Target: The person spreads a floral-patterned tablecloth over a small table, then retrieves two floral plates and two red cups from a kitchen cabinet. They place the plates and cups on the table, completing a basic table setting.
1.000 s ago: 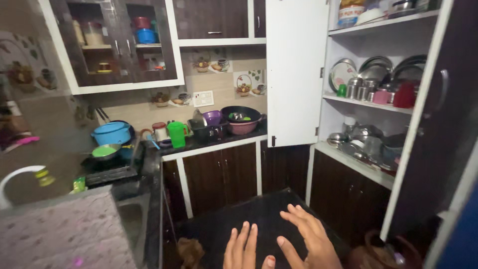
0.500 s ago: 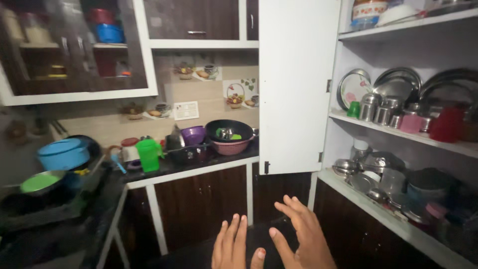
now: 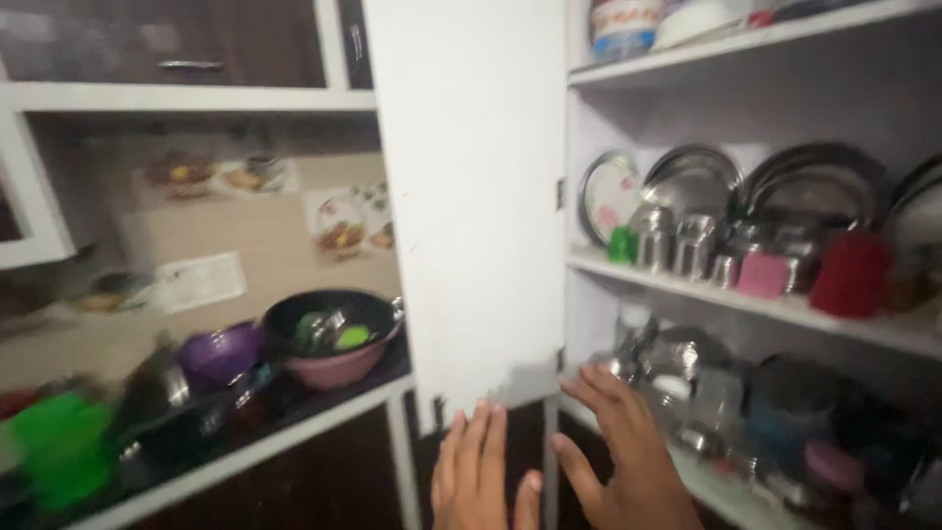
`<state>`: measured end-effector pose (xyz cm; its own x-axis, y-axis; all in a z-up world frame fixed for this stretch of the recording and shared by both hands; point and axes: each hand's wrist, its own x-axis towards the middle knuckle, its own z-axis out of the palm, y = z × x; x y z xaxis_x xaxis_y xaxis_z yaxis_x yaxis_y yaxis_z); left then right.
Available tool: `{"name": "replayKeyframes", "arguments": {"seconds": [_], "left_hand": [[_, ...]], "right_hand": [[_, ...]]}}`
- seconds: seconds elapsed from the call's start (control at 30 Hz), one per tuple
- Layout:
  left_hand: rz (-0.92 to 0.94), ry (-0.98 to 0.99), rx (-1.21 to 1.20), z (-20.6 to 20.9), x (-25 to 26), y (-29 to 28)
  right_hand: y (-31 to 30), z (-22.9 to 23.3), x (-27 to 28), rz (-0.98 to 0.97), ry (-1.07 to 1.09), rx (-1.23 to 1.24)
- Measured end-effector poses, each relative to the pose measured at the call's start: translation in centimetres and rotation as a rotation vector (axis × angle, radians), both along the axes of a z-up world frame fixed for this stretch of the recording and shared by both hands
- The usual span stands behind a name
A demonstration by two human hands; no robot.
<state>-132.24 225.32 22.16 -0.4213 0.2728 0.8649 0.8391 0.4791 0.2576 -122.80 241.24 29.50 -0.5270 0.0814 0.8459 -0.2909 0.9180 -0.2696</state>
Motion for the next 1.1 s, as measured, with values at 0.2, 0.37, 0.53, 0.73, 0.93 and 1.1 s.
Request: {"name": "replayKeyframes", "arguments": {"seconds": [0.2,0.37,0.53,0.73,0.93,1.1], "left_hand": [[-0.209,0.081,-0.044,1.8,-8.1,11.3],[-0.34,0.179,0.031,3.9,-11.3,19.5],[-0.509,0.168,0.057,7.2,-13.1,27.5],[-0.738,0.301,0.042,12.9,-15.3,38.6],[-0.956,0.296,0.011,14.5,-15.4,47.2],[-1.08,0.276,-0.018,14.6,-15.4,52.8]], "right_hand": [[8.2,0.8,-5.7,-0.204,0.102,0.007],[14.8,1.7,-6.5,-0.365,0.106,0.045],[21.1,3.6,-7.8,-0.518,0.142,0.033],[30.0,6.5,-9.9,-0.726,0.218,0.069],[36.4,7.4,-9.5,-0.962,0.239,0.193],[40.9,6.6,-8.4,-1.09,0.183,-0.046]]}}
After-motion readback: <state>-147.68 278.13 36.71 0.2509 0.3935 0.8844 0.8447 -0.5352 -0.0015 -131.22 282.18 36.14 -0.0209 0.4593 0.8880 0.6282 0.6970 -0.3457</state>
